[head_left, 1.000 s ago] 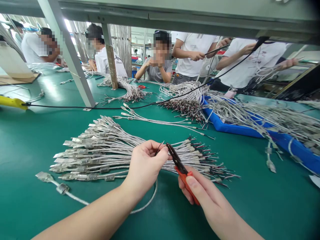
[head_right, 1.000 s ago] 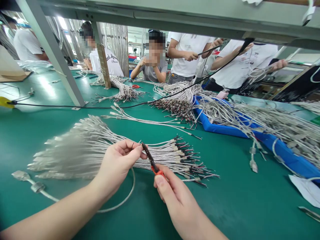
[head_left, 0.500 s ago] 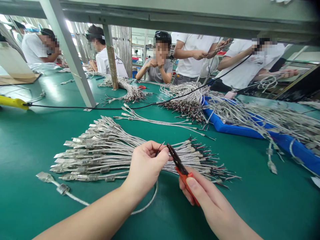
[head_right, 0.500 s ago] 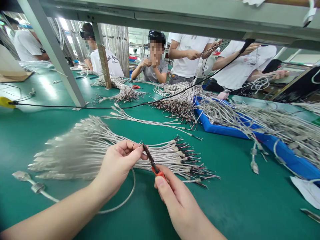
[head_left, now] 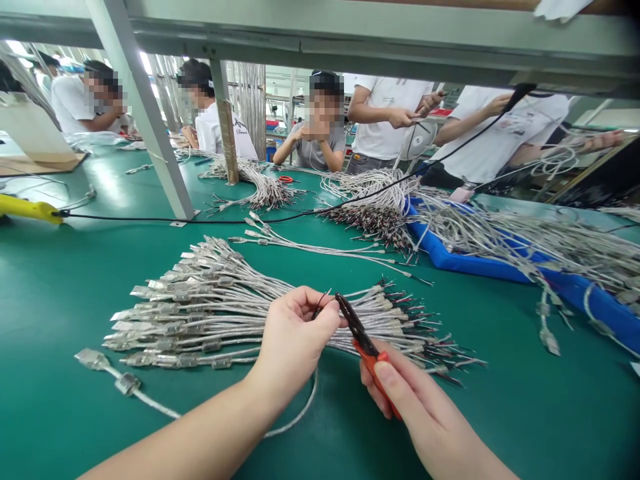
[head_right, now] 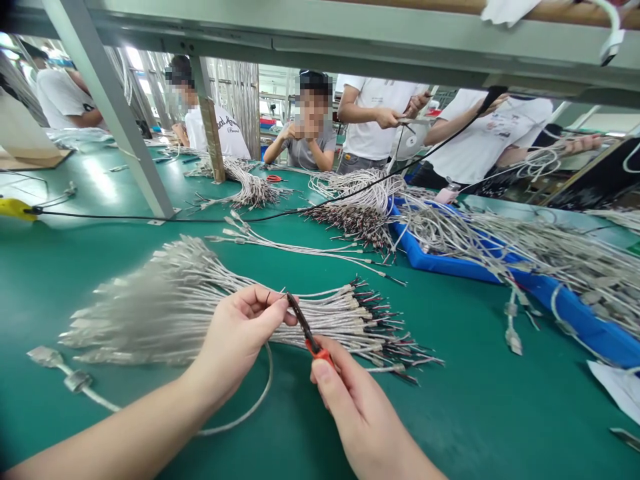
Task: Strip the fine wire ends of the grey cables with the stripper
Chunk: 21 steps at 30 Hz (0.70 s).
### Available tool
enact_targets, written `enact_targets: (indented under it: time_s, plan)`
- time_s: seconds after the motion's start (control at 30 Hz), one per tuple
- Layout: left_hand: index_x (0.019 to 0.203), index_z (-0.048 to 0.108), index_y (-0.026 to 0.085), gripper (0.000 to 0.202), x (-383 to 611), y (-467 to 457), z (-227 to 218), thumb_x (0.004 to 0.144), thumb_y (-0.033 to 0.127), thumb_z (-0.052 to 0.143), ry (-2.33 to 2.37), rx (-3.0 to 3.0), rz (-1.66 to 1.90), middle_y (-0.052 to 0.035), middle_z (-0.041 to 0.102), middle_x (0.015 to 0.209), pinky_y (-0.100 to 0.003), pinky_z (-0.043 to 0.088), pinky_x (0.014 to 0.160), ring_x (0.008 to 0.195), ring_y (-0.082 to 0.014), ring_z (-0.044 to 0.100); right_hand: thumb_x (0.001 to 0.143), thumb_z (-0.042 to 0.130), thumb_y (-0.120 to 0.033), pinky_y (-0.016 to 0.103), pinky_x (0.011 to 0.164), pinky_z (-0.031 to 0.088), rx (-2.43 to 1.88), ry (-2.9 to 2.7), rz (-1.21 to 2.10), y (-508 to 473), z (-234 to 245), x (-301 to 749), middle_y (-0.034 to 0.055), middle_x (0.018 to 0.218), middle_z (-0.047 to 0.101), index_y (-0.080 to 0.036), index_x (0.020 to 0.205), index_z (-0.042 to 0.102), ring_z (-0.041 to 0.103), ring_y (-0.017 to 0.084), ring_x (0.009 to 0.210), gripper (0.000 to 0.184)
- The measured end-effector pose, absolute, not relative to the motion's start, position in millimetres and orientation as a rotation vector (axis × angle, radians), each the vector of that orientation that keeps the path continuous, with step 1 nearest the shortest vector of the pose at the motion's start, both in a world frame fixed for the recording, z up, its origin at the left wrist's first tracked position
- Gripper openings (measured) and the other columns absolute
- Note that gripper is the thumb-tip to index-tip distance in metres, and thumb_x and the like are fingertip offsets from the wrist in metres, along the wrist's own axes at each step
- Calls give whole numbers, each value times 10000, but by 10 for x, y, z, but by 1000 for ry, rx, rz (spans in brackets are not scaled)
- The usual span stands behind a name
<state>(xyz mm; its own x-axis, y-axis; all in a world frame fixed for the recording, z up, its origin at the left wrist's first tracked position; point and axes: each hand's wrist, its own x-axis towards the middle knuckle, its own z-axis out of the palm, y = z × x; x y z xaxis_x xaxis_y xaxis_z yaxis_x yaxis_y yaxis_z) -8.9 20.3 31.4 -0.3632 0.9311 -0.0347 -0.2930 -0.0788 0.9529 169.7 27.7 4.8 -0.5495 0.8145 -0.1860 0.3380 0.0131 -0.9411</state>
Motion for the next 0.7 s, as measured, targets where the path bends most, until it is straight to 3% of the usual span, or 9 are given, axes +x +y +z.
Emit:
enact_targets:
  time_s: [0.27,0.7]
  plan:
    - [673,617,132,106,-96,194,314,762,160,667,1219,789,1618,-28,691,647,-192,519,635,646,-129,671,984,367,-586,269,654,408,-1159,-1945,1518,286,91,1701,46,894,559,-217,1193,486,502,201,797,440]
    - [673,615,131,97,-81,197,308,748,155,673,1183,775,1634,-30,694,643,-198,521,641,637,-130,670,994,357,-549,255,608,476,-1127,-2044,1370,287,113,1691,18,759,523,-226,1203,503,517,190,670,411]
